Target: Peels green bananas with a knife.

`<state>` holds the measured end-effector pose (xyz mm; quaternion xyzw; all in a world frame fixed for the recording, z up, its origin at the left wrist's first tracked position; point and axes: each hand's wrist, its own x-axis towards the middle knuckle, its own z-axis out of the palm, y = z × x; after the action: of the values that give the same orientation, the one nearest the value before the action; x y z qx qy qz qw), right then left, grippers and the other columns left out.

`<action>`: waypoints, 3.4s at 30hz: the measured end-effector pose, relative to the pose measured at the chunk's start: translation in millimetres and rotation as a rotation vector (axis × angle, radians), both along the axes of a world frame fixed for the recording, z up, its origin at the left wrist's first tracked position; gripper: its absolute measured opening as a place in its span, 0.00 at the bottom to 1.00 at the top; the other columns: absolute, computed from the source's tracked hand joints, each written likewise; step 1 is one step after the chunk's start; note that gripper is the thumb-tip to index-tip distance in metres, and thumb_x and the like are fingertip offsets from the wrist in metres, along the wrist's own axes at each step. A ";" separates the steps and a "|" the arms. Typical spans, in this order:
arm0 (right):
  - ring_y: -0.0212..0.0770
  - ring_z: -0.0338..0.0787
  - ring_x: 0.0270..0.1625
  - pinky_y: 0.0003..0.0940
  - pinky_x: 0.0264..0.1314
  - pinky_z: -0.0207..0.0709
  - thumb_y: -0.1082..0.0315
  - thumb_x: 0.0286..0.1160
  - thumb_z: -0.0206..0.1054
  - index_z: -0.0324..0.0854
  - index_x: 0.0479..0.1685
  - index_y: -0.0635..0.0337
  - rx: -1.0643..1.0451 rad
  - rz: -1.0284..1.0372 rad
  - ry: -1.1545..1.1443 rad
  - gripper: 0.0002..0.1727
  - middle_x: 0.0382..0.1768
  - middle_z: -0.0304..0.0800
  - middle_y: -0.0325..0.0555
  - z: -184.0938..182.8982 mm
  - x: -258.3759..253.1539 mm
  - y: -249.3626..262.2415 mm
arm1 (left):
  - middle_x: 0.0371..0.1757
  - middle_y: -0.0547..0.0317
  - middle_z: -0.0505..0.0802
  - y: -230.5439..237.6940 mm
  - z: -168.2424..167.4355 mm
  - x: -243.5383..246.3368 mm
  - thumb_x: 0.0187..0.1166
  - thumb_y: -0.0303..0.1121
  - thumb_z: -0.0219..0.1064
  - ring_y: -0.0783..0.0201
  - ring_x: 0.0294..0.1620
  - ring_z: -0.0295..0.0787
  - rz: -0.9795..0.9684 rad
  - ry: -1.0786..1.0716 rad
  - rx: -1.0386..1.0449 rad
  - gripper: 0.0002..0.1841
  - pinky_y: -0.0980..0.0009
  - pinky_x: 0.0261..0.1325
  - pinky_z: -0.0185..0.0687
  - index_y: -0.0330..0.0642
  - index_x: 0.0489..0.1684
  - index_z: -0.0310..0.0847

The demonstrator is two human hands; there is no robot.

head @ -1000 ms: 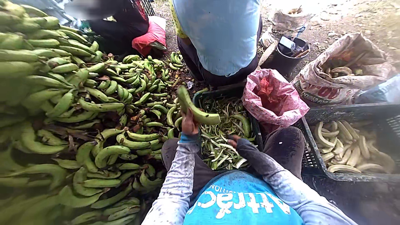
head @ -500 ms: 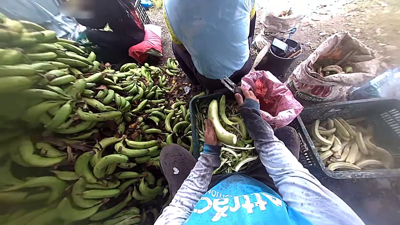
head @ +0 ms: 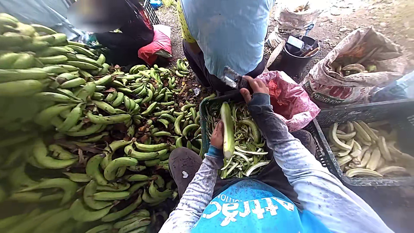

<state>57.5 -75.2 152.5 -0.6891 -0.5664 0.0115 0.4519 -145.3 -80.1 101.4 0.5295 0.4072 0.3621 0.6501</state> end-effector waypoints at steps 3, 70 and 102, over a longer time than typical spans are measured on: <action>0.66 0.90 0.57 0.72 0.59 0.79 0.45 0.79 0.67 0.85 0.72 0.53 -0.129 0.223 -0.073 0.28 0.54 0.92 0.63 -21.5 -26.8 -26.3 | 0.56 0.50 0.90 24.6 -15.4 -12.2 0.97 0.43 0.32 0.71 0.49 0.88 0.176 -0.015 0.081 0.28 0.68 0.56 0.86 0.33 0.79 0.66; 0.72 0.89 0.52 0.74 0.55 0.76 0.34 0.76 0.62 0.84 0.73 0.51 -0.099 0.124 -0.047 0.36 0.51 0.89 0.69 -48.8 -63.8 -34.7 | 0.88 0.47 0.63 46.4 5.8 -24.4 0.95 0.37 0.37 0.71 0.81 0.69 0.223 -0.131 0.229 0.32 0.71 0.82 0.68 0.41 0.95 0.27; 0.59 0.91 0.44 0.58 0.53 0.79 0.37 0.68 0.70 0.94 0.56 0.44 0.078 -0.022 -0.284 0.27 0.41 0.93 0.56 -100.3 -79.8 -99.2 | 0.24 0.59 0.81 61.3 -1.2 1.6 0.93 0.49 0.40 0.68 0.18 0.79 0.277 -0.288 -0.675 0.21 0.75 0.20 0.77 0.44 0.41 0.71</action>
<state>-22.3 -174.4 52.2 -0.6718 -0.6172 -0.1134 0.3937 -143.7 -18.7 100.2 0.1698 0.4757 0.3627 0.7832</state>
